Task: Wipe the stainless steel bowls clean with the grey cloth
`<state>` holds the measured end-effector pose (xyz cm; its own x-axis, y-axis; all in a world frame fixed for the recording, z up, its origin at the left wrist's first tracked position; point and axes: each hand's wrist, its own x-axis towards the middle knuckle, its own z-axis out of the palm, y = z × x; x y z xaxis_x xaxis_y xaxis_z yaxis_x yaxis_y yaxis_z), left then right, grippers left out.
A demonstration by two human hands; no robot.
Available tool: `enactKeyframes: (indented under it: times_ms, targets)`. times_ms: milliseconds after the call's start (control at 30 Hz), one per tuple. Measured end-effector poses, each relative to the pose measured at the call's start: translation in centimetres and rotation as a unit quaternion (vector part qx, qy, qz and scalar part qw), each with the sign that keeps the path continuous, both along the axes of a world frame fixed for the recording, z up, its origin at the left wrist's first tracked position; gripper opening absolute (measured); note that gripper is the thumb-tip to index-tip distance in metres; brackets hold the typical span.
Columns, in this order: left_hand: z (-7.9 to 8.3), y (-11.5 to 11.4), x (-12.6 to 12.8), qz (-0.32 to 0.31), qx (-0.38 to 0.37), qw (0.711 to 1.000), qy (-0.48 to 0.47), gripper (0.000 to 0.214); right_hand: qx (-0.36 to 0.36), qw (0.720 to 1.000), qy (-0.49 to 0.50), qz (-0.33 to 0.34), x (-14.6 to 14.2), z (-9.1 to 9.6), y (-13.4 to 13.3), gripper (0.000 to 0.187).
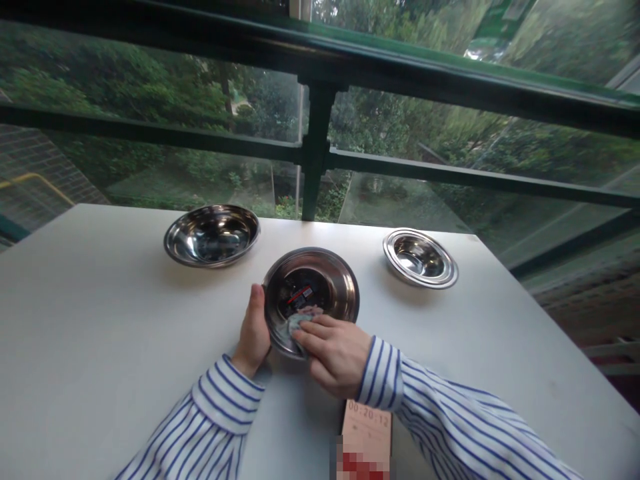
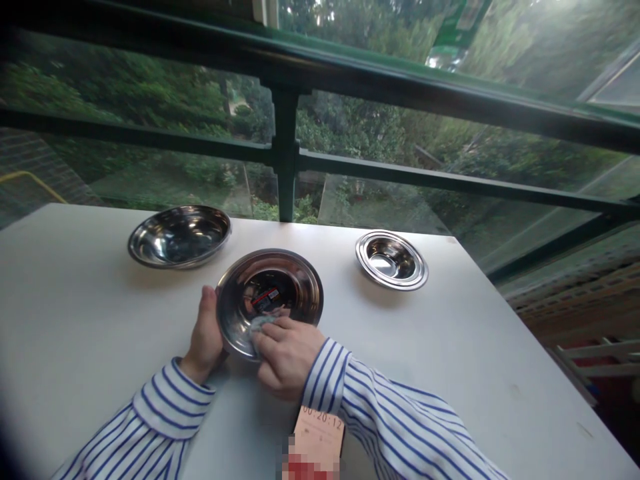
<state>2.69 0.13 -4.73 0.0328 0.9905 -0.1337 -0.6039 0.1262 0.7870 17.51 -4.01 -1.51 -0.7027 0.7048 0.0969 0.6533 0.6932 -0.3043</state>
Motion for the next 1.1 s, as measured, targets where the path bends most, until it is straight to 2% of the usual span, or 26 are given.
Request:
enactKeyframes:
  times_ms: [67, 167, 300, 433, 567, 700, 767, 900, 967, 1100]
  targets:
    - [0.2, -0.1, -0.1, -0.002, -0.032, 0.999, -0.014, 0.054, 0.001, 0.999, 0.047, 0.007, -1.7, -0.5, 0.3, 0.047]
    - [0.3, 0.0, -0.3, 0.009, -0.050, 0.998, -0.024, 0.055, 0.003, 0.997, 0.078, 0.001, -3.1, -0.9, 0.9, 0.047]
    - [0.3, 0.2, -0.3, 0.005, -0.001, 1.000, -0.021, 0.053, -0.003, 1.000, 0.023, 0.012, -0.9, -0.3, 0.8, 0.037]
    - [0.0, 0.1, -0.1, -0.009, 0.022, 1.000, 0.011, 0.053, -0.007, 0.999, -0.033, -0.012, 1.7, 0.5, 0.3, 0.027]
    - [0.0, 0.0, 0.0, -0.015, 0.000, 1.000, -0.007, 0.053, -0.015, 0.999, 0.027, 0.016, -0.1, 0.1, 0.3, 0.033]
    - [0.5, -0.1, -0.1, -0.011, -0.038, 0.999, -0.029, 0.054, 0.000, 0.999, 0.052, -0.017, -2.5, -0.4, 0.6, 0.035]
    - [0.7, -0.1, -0.1, -0.006, -0.029, 0.999, -0.035, 0.053, -0.004, 1.000, 0.025, -0.017, -2.2, -0.2, 0.5, 0.030]
    - [0.7, -0.2, 0.1, -0.009, 0.005, 1.000, -0.015, 0.051, -0.015, 0.999, -0.035, -0.027, 0.4, 0.4, 0.0, 0.019]
    - [0.5, -0.2, 0.1, -0.015, 0.009, 1.000, -0.003, 0.053, -0.019, 0.999, -0.037, -0.026, 1.0, 0.5, 0.0, 0.019]
    - [0.0, 0.0, -0.3, -0.012, -0.014, 1.000, 0.001, 0.055, -0.013, 0.999, 0.045, -0.009, -1.2, -0.3, 0.3, 0.035]
